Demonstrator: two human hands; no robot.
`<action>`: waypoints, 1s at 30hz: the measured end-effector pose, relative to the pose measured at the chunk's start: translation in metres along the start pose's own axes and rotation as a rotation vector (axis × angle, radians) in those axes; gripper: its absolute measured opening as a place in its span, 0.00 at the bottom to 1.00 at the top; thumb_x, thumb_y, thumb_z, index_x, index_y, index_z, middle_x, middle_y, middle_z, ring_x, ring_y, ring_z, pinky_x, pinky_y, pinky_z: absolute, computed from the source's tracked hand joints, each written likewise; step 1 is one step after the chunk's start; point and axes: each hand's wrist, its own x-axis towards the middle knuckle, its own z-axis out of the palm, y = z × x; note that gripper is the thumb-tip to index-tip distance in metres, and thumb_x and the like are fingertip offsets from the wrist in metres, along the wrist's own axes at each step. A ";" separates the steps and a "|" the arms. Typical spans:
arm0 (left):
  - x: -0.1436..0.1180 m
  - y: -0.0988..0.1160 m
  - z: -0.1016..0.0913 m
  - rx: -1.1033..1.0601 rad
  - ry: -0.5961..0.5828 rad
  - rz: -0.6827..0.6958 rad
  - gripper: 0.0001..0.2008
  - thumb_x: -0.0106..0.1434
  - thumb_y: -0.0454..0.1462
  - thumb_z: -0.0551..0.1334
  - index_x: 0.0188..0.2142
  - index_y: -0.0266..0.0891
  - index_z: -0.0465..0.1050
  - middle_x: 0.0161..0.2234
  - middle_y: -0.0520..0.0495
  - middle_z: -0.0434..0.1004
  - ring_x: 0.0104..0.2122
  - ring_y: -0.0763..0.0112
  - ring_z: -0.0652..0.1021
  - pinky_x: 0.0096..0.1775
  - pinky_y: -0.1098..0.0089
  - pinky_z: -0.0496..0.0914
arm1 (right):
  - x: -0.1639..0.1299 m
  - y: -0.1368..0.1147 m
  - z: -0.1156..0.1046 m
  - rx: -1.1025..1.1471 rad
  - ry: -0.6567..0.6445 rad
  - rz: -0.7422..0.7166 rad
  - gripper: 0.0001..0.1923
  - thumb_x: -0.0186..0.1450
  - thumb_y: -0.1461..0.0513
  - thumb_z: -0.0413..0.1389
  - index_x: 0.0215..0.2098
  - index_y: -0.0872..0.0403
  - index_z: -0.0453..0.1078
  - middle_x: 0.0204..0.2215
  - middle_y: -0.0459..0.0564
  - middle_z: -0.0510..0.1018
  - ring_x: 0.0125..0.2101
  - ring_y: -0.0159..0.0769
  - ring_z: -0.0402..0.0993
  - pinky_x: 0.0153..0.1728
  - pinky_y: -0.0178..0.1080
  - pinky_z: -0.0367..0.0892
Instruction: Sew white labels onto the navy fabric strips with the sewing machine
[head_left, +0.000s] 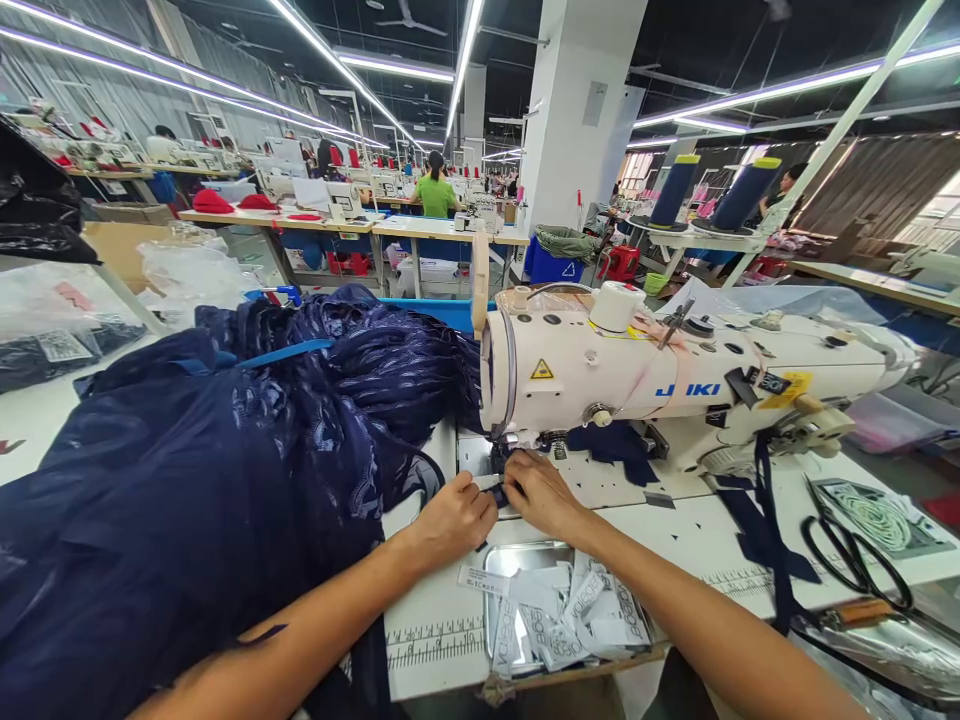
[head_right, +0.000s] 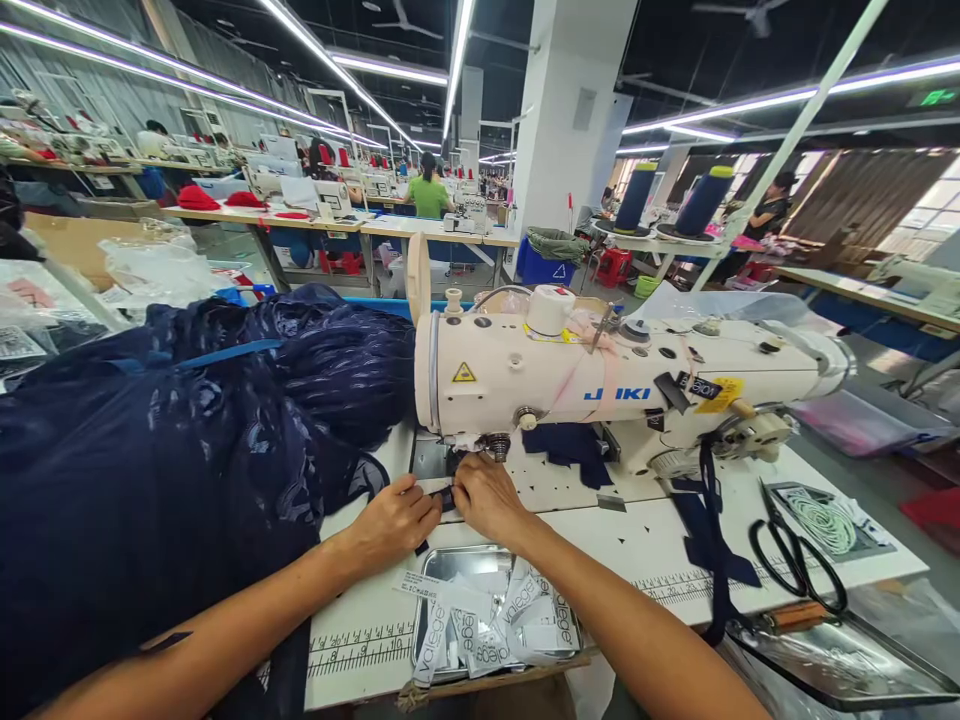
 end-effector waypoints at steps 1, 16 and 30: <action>0.000 0.000 0.000 -0.001 -0.005 -0.003 0.09 0.57 0.26 0.50 0.25 0.33 0.66 0.19 0.50 0.68 0.19 0.71 0.68 0.29 0.68 0.60 | 0.000 0.001 0.000 0.016 0.002 -0.001 0.06 0.58 0.70 0.51 0.26 0.57 0.67 0.29 0.49 0.71 0.34 0.36 0.65 0.38 0.38 0.62; 0.005 -0.005 -0.008 -0.108 -0.145 -0.051 0.08 0.57 0.26 0.54 0.23 0.34 0.65 0.20 0.50 0.68 0.21 0.70 0.68 0.29 0.67 0.59 | -0.026 -0.006 0.007 -0.216 -0.025 -0.126 0.12 0.60 0.71 0.50 0.39 0.56 0.70 0.37 0.54 0.70 0.38 0.41 0.65 0.36 0.43 0.64; 0.009 0.004 -0.005 -0.381 -0.178 -0.217 0.05 0.56 0.27 0.55 0.31 0.34 0.68 0.39 0.42 0.74 0.41 0.67 0.73 0.47 0.66 0.65 | -0.005 0.036 -0.011 -0.436 -0.118 -0.514 0.17 0.61 0.72 0.48 0.48 0.60 0.64 0.43 0.57 0.70 0.42 0.40 0.66 0.39 0.40 0.66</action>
